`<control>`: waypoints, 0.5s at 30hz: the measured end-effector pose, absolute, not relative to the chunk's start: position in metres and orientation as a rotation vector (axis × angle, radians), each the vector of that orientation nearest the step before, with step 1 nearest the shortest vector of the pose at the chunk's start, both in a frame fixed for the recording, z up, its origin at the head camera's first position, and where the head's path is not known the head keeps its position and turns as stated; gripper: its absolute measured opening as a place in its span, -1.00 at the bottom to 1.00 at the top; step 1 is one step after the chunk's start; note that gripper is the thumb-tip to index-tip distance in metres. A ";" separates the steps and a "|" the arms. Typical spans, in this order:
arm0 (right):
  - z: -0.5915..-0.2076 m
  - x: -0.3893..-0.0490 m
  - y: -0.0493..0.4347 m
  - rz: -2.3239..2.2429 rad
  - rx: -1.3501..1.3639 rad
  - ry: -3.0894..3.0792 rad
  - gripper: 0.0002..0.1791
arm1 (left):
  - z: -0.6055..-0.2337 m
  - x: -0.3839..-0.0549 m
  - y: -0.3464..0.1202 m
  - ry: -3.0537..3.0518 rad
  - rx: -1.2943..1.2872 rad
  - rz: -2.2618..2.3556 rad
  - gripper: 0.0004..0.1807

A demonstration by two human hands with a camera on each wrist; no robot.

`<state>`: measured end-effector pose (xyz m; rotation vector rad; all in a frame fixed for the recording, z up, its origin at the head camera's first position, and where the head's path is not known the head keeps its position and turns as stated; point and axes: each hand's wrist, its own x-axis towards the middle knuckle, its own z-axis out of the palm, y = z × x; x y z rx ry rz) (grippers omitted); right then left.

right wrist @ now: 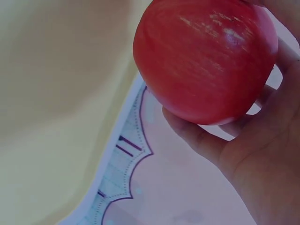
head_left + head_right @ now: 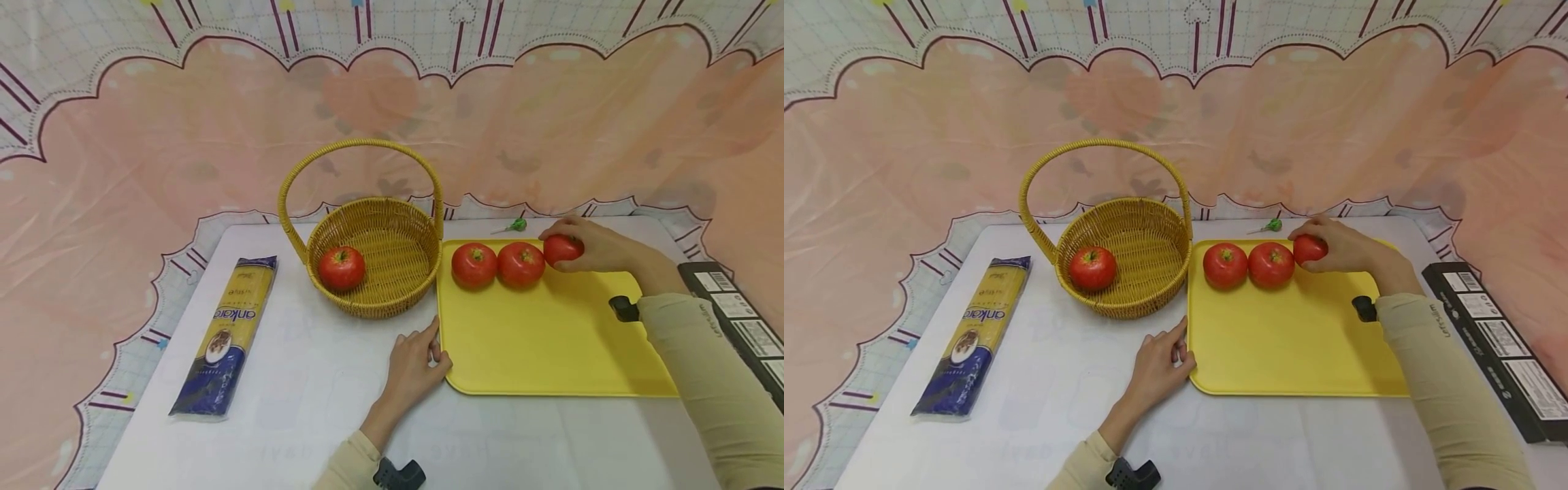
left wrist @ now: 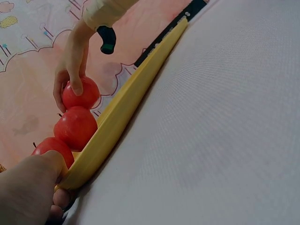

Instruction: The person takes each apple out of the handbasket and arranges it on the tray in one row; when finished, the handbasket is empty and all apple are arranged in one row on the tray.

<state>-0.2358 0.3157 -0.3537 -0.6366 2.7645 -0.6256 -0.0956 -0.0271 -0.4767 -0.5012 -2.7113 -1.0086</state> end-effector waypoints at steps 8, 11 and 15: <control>-0.364 -0.237 0.320 -0.660 -0.599 2.744 -0.40 | -0.476 -0.096 -0.027 -2.715 -0.497 -1.009 -0.38; -0.368 -0.237 0.322 -0.665 -0.597 2.732 -0.37 | -0.476 -0.096 -0.027 -2.714 -0.498 -1.012 -0.38; -0.373 -0.237 0.323 -0.667 -0.589 2.726 -0.34 | -0.476 -0.096 -0.027 -2.714 -0.500 -1.017 -0.38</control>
